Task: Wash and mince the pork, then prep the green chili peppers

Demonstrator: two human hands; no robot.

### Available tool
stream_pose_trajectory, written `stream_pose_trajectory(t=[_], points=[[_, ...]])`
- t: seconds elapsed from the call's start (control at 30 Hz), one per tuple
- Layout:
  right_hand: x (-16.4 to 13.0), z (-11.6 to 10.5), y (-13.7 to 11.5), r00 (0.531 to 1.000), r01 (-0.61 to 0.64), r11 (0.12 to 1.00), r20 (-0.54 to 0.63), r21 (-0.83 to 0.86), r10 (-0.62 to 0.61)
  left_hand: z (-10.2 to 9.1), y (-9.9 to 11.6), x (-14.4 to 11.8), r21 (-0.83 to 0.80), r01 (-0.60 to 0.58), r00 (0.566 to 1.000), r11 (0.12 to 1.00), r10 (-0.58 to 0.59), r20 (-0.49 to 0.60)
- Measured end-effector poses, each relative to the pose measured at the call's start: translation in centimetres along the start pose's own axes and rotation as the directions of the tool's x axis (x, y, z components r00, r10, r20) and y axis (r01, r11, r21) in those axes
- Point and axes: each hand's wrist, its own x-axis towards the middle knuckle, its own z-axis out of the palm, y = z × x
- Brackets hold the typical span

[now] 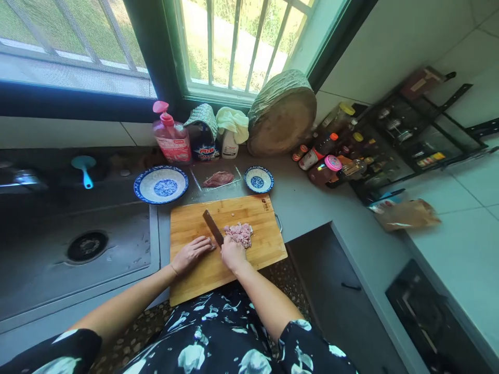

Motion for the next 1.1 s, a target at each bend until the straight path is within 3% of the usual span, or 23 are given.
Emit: stream_pose_trajectory(t=[0.13, 0.33, 0.57, 0.67, 0.8, 0.97, 1.1], points=[[-1.3, -0.3, -0.2, 0.993, 0.115, 0.993, -0.04, 0.0, -0.114, -0.1, 0.0, 0.1, 0.027, -0.027, 0.999, 0.999, 0.028, -0.04], [-4.1, 0.1, 0.9, 0.994, 0.06, 0.998, 0.09, 0.018, -0.061, -0.8, 0.5, 0.5, 0.019, 0.003, 0.996, 1.0, -0.002, -0.088], [1.1, 0.0, -3.4, 1.0, 0.021, 0.999, 0.018, 0.041, -0.022, -0.9, 0.5, 0.4, -0.039, 0.031, 0.999, 0.999, -0.033, -0.042], [1.3, 0.0, -2.0, 0.999, -0.044, 0.997, 0.006, 0.066, 0.044, -1.2, 0.9, 0.1, -0.064, 0.044, 0.999, 0.997, -0.043, 0.011], [-0.7, 0.4, 1.2, 0.988, -0.152, 0.979, -0.013, 0.134, 0.155, -2.2, 1.3, -0.3, -0.079, 0.03, 0.998, 0.996, -0.025, 0.057], [-1.7, 0.2, 0.4, 0.996, -0.027, 0.997, -0.086, 0.077, 0.034, -3.2, 1.4, 0.7, -0.008, 0.114, 0.993, 0.993, -0.114, 0.017], [-1.2, -0.3, -1.5, 0.993, 0.082, 0.996, -0.085, 0.038, -0.078, -3.3, 1.3, 1.0, -0.003, 0.084, 0.994, 0.996, -0.083, 0.067]])
